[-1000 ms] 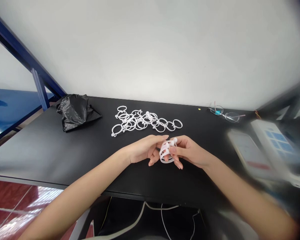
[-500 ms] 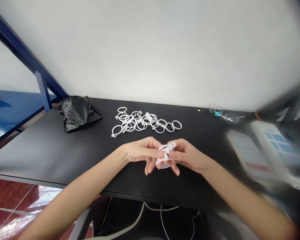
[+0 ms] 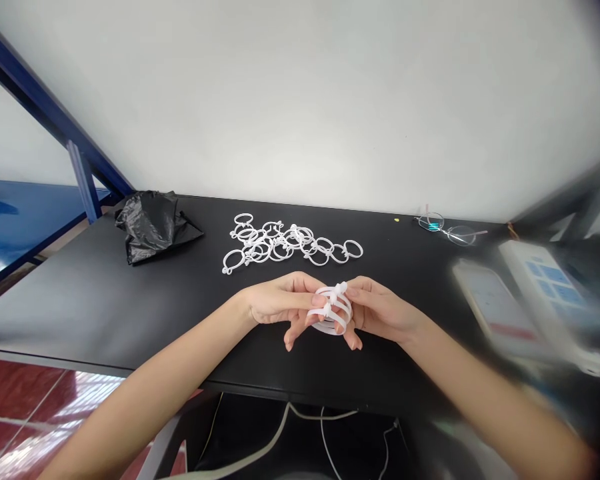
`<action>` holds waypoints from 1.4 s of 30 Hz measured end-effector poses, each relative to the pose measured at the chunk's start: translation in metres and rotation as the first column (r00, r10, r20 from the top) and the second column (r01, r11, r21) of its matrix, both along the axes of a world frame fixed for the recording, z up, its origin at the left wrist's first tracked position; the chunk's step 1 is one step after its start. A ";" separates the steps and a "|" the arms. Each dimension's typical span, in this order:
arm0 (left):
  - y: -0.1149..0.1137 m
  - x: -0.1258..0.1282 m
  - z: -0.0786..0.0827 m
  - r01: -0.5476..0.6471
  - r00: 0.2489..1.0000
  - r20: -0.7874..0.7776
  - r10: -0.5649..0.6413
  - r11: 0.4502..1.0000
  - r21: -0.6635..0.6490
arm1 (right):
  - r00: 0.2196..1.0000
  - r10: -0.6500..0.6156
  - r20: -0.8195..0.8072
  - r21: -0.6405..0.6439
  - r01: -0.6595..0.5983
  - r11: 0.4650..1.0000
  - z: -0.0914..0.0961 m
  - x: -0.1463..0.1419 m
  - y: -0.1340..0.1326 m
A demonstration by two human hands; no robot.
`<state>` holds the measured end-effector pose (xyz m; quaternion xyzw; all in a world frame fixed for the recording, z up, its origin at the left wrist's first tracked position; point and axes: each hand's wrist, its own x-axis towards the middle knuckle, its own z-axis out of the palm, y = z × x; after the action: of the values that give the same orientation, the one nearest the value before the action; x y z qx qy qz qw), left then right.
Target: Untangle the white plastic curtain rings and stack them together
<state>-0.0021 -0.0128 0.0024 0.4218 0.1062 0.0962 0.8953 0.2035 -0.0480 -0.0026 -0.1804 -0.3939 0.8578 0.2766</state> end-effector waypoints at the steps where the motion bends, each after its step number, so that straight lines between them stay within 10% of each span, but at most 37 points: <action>1: 0.000 0.000 0.000 -0.001 1.000 0.006 0.001 1.000 0.000 | 1.000 -0.009 0.005 0.005 0.009 1.000 0.000 -0.001 0.000; 42: 0.000 0.007 -0.003 -0.109 0.993 0.050 0.109 0.994 -0.004 | 0.978 -0.173 0.120 0.040 0.169 0.985 0.006 -0.003 -0.001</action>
<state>0.0052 -0.0128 -0.0003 0.4123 0.1066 0.1553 0.8913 0.2002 -0.0486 0.0034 -0.2622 -0.4057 0.8122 0.3272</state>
